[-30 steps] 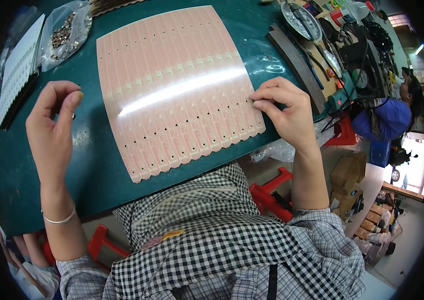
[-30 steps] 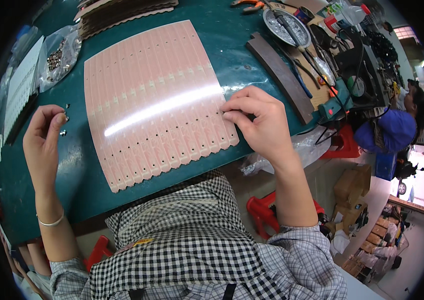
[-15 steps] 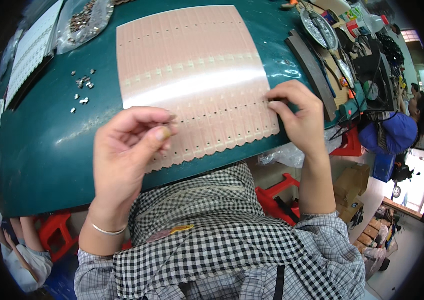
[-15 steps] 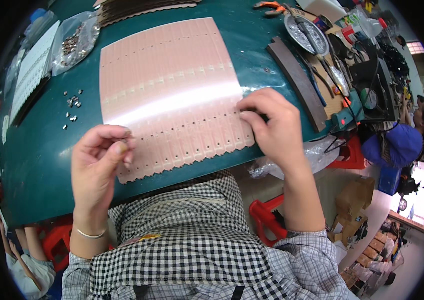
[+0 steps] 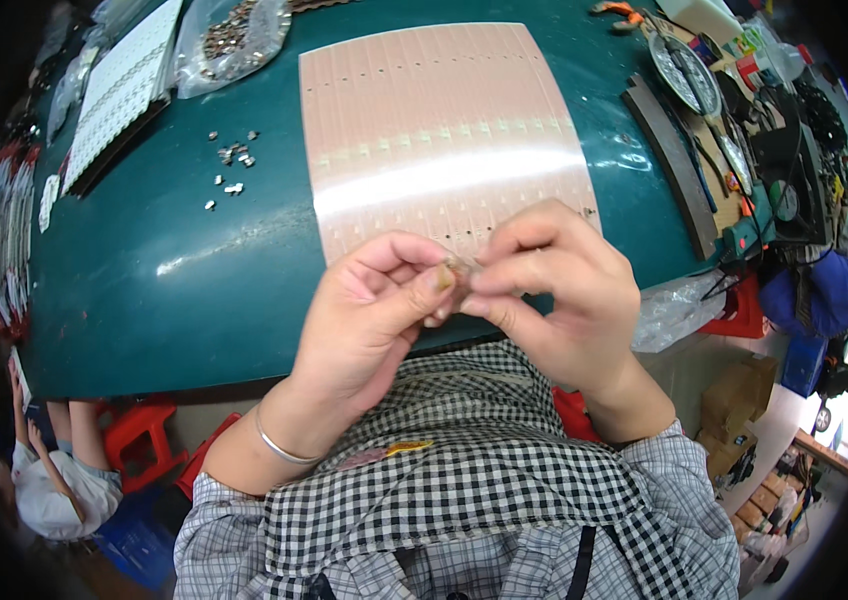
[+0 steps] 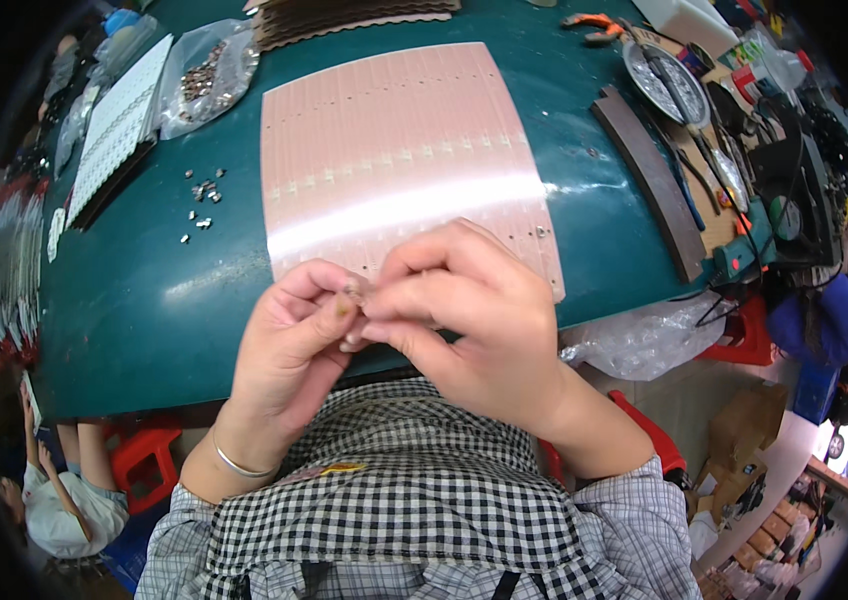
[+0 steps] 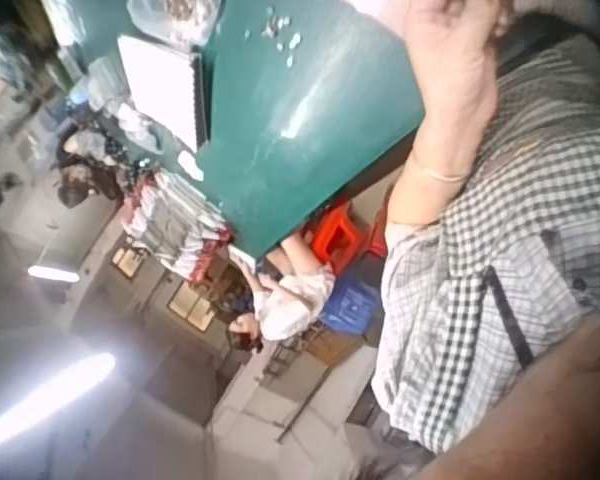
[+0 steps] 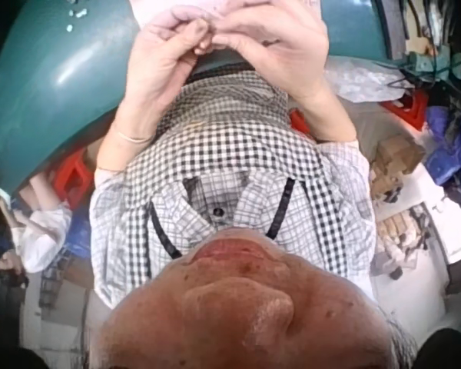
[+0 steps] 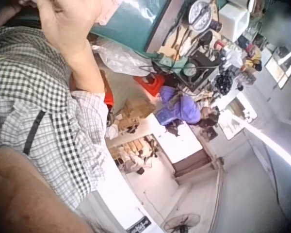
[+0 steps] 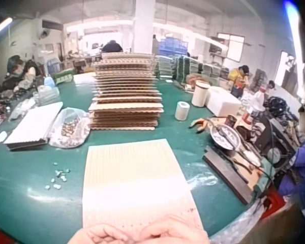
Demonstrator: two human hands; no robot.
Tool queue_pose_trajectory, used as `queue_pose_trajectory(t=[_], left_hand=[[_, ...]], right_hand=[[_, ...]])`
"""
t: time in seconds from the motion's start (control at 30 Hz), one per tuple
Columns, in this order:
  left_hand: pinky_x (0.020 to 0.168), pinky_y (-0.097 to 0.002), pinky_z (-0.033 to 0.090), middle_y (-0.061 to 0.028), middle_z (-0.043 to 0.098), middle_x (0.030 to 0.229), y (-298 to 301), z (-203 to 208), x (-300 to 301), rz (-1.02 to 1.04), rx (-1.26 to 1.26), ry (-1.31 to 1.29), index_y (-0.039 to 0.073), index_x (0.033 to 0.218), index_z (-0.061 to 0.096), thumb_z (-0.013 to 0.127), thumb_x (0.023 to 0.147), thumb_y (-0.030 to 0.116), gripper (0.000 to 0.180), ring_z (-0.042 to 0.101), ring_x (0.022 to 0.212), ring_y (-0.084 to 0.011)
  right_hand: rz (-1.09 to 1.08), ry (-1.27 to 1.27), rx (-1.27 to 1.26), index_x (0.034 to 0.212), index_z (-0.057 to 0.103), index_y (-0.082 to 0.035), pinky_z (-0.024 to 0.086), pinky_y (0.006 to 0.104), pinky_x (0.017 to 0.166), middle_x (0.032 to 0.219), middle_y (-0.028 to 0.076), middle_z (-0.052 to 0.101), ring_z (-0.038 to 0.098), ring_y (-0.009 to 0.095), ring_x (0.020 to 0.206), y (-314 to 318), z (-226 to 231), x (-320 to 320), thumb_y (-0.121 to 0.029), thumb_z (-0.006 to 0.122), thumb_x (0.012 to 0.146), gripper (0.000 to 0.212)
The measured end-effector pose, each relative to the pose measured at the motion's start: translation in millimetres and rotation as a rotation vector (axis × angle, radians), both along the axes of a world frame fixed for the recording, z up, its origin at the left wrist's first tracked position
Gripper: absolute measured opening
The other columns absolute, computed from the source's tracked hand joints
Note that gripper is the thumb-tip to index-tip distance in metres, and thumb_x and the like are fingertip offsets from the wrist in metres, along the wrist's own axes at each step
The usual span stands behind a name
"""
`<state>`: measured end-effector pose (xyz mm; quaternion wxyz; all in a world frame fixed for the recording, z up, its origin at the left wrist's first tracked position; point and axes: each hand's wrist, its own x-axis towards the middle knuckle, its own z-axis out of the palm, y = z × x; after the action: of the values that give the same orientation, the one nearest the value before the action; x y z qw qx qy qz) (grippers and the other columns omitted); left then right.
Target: The person solders components onto an LED circuit board panel using a soldering iron, places the panel onto a stack, and then inserts small components into another circuit board panel by hand.
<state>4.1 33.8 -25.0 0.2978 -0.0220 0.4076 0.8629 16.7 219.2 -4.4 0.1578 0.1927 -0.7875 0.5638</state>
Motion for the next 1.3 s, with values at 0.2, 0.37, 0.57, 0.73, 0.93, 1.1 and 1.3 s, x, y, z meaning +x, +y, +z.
queue_pose_trajectory(t=[0.2, 0.37, 0.57, 0.73, 0.93, 1.1, 1.3], left_hand=[[0.072, -0.0216, 0.049, -0.0052, 0.066, 0.095, 8, 1, 7, 0.0, 0.036, -0.162, -0.001, 0.117, 0.059, 0.062, 0.093, 0.007, 0.025, 0.059, 0.08, -0.0091], [0.076, -0.0242, 0.049, -0.004, 0.064, 0.096, 4, 0, 8, -0.093, 0.136, -0.159, 0.002, 0.11, 0.059, 0.057, 0.097, 0.011, 0.016, 0.059, 0.084, -0.0112], [0.076, -0.0229, 0.046, -0.0024, 0.061, 0.095, 13, -3, 14, -0.079, 0.159, -0.115, 0.003, 0.113, 0.057, 0.055, 0.099, 0.014, 0.019, 0.057, 0.085, -0.0096], [0.077, -0.0219, 0.048, -0.0034, 0.063, 0.1, 1, 13, -9, -0.139, -0.229, 0.295, 0.003, 0.117, 0.059, 0.064, 0.09, 0.006, 0.027, 0.058, 0.088, -0.0084], [0.085, -0.0303, 0.046, -0.0083, 0.063, 0.113, -126, -18, -144, 0.37, -1.626, 1.307, 0.007, 0.114, 0.066, 0.069, 0.086, 0.015, 0.03, 0.059, 0.101, -0.0187], [0.075, -0.0262, 0.046, -0.0043, 0.064, 0.095, -127, -36, -147, 0.183, -1.494, 1.026, 0.002, 0.108, 0.066, 0.068, 0.087, 0.011, 0.023, 0.057, 0.08, -0.0127], [0.063, -0.0226, 0.044, -0.0004, 0.06, 0.074, -113, -32, -137, 0.182, -1.365, 0.839, 0.001, 0.09, 0.064, 0.068, 0.085, 0.005, 0.008, 0.053, 0.064, -0.007]], right_hand=[[-0.111, 0.269, 0.285, 0.08, 0.069, -0.005, 0.05, 0.033, 0.064, 0.084, 0.006, 0.064, 0.062, 0.023, 0.076, -6, 1, 3, -0.003, 0.083, 0.059, 0.025], [-0.063, 0.257, 0.299, 0.082, 0.069, -0.004, 0.051, 0.0336, 0.065, 0.082, 0.008, 0.065, 0.063, 0.024, 0.076, -7, 6, 5, 0.0, 0.081, 0.06, 0.025], [-0.142, 0.336, 0.329, 0.085, 0.066, 0.001, 0.052, 0.0337, 0.064, 0.081, 0.011, 0.064, 0.063, 0.026, 0.076, -10, -1, 7, 0.003, 0.075, 0.069, 0.019], [-0.206, 0.161, 0.244, 0.086, 0.061, 0.003, 0.05, 0.0322, 0.071, 0.085, 0.013, 0.063, 0.063, 0.026, 0.079, 8, -5, -2, 0.007, 0.066, 0.075, 0.013], [-0.285, -0.091, 0.367, 0.084, 0.061, 0.001, 0.047, 0.033, 0.082, 0.092, 0.012, 0.064, 0.061, 0.026, 0.09, 86, -17, -12, 0.005, 0.062, 0.077, 0.009], [-0.313, -0.103, 0.458, 0.081, 0.061, 0.0, 0.047, 0.0352, 0.081, 0.092, 0.009, 0.064, 0.059, 0.028, 0.091, 83, -28, -10, 0.003, 0.064, 0.076, 0.007], [-0.327, -0.079, 0.504, 0.08, 0.062, -0.001, 0.047, 0.0353, 0.08, 0.091, 0.009, 0.063, 0.058, 0.028, 0.091, 83, -33, -10, 0.002, 0.066, 0.075, 0.008]])
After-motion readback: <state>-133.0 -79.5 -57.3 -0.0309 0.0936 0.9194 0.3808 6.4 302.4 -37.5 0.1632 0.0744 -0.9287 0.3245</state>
